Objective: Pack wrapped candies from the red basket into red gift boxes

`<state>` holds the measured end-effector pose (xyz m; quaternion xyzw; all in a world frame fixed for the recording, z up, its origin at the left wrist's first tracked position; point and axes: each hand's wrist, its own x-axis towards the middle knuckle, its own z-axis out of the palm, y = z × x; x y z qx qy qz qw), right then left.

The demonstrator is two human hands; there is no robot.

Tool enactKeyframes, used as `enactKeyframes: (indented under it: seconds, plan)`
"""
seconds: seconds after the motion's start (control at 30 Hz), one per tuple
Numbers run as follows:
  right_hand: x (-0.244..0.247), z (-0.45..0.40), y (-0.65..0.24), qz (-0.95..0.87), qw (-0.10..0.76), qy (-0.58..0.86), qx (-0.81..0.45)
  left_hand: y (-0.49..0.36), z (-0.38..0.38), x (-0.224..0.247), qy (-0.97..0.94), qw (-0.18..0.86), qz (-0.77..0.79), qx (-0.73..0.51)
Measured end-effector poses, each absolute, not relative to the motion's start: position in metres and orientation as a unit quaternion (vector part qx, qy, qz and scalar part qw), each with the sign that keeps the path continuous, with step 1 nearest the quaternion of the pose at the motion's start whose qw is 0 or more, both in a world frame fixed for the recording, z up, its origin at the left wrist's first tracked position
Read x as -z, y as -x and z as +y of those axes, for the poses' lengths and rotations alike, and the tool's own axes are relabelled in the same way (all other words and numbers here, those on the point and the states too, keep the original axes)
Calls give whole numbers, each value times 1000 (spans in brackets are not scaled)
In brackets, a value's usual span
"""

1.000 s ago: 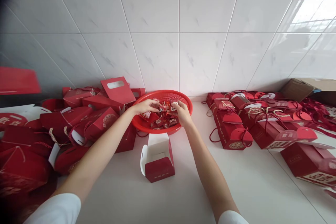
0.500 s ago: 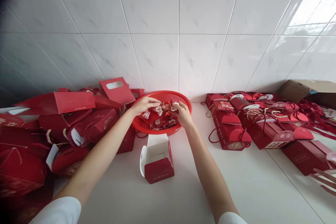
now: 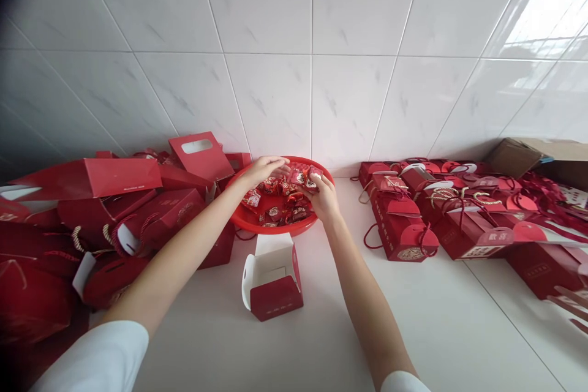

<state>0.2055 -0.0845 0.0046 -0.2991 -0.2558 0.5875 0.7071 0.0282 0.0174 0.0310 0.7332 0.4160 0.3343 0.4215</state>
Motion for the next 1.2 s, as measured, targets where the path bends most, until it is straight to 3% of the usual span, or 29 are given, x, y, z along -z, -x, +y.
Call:
enactKeyframes:
  seconds: [0.2, 0.3, 0.53, 0.63, 0.83, 1.2]
  plan:
    - [-3, -78, -206, -182, 728, 294, -592, -29, 43, -10, -872, 176, 454, -43]
    - [-1, -77, -206, -171, 732, 293, -591, -37, 37, -5, -892, 156, 422, 38]
    - [-1, -76, -205, -141, 736, 298, -591, -26, 30, -13, -847, 206, 485, 72]
    - [-4, -77, -205, -143, 735, 294, -594, -11, 32, -25, -841, 266, 470, 17]
    - [-9, -84, -205, -248, 708, 294, -593, 2, 7, -47, -779, 387, 417, -264]
    - [-57, -133, -203, -433, 653, 237, -575, -6, -87, -71, -761, 437, 308, -367]
